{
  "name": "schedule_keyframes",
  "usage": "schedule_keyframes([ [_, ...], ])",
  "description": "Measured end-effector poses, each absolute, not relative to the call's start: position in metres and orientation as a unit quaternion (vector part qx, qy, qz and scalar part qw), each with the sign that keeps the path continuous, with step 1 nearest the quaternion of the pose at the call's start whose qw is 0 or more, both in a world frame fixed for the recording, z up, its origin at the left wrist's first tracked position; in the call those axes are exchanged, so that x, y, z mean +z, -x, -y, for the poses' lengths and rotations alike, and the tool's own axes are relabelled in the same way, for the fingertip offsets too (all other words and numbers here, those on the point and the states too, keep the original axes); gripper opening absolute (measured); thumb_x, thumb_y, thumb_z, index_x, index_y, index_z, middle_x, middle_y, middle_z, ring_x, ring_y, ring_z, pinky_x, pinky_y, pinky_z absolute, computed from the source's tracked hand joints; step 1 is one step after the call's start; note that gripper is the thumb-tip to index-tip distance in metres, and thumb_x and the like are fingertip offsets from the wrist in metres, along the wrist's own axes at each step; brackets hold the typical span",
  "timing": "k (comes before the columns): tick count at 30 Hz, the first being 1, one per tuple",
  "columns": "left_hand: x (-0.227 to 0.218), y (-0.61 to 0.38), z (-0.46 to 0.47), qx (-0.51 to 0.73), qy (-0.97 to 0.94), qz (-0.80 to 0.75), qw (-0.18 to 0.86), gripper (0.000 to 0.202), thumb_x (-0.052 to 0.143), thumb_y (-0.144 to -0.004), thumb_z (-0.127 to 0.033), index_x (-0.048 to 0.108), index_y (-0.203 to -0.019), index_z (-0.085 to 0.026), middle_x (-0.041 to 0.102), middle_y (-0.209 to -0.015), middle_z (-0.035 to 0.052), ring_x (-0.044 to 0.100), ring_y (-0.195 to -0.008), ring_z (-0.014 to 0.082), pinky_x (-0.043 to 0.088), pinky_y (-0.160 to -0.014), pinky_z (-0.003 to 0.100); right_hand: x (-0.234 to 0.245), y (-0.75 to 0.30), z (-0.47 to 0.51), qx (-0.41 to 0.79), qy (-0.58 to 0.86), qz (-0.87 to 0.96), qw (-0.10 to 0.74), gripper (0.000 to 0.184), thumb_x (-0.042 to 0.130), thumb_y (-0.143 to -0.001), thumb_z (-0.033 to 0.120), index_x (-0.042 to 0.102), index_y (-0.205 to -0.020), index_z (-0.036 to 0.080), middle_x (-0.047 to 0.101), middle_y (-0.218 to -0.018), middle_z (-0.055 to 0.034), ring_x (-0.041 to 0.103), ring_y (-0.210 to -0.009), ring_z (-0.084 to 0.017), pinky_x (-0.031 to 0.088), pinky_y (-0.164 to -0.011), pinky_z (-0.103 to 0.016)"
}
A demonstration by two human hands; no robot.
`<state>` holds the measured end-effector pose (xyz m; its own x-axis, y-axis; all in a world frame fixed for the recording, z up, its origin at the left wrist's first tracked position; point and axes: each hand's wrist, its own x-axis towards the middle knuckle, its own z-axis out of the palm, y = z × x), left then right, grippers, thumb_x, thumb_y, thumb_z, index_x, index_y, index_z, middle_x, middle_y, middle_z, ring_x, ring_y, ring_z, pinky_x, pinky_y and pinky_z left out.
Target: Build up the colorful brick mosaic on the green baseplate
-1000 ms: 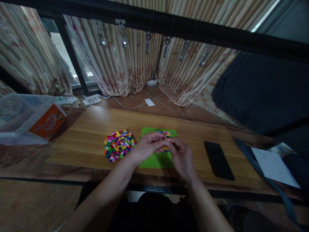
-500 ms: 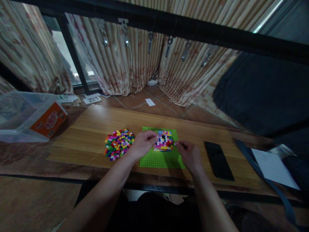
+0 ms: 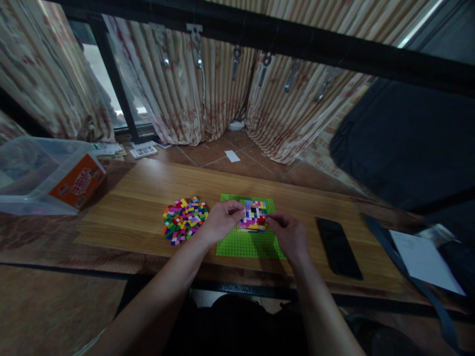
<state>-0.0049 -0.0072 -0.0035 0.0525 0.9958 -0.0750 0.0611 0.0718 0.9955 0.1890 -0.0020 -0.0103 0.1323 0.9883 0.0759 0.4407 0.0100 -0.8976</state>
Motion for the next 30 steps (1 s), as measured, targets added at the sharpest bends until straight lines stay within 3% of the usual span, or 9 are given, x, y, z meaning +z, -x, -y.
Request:
schedule_keyframes([
  [11,-0.003,0.006,0.009,0.465,-0.489,-0.513,0.531,0.007,0.063,-0.073,-0.017,0.067,-0.078,-0.016,0.064,-0.067,-0.0015,0.054,-0.057,0.0092,0.043,-0.057,0.021,-0.015,-0.19,-0.004,0.433,0.614,0.479,0.454,0.03,0.078,-0.052,0.037,0.071,-0.071,0.016,0.069,-0.062,-0.0032,0.057,-0.053,-0.014,0.044,-0.049,-0.025],
  [20,0.0,0.02,0.005,0.472,-0.478,-0.539,0.509,0.012,0.065,-0.07,-0.019,0.066,-0.081,-0.015,0.064,-0.067,-0.0017,0.056,-0.056,0.0094,0.044,-0.057,0.021,-0.016,-0.19,-0.005,0.485,0.607,0.439,0.452,0.038,0.083,-0.045,0.039,0.07,-0.07,0.015,0.068,-0.06,-0.0024,0.056,-0.051,-0.013,0.045,-0.049,-0.025],
  [25,0.001,0.058,0.0,0.508,-0.487,-0.584,0.405,0.015,0.063,-0.074,-0.025,0.067,-0.084,-0.015,0.067,-0.072,0.0012,0.06,-0.064,0.0124,0.047,-0.062,0.023,-0.016,-0.199,-0.005,0.488,0.601,0.421,0.473,0.045,0.083,-0.05,0.052,0.07,-0.072,0.015,0.069,-0.063,-0.0041,0.057,-0.052,-0.013,0.048,-0.051,-0.027],
  [30,0.0,0.096,-0.001,0.427,-0.549,-0.669,0.259,0.017,0.056,-0.077,-0.021,0.07,-0.085,-0.016,0.073,-0.083,0.0055,0.065,-0.077,0.0171,0.05,-0.073,0.026,-0.008,-0.202,-0.004,0.445,0.6,0.403,0.528,0.044,0.08,-0.054,0.055,0.069,-0.07,0.016,0.067,-0.064,-0.0028,0.053,-0.051,-0.011,0.046,-0.049,-0.025],
])
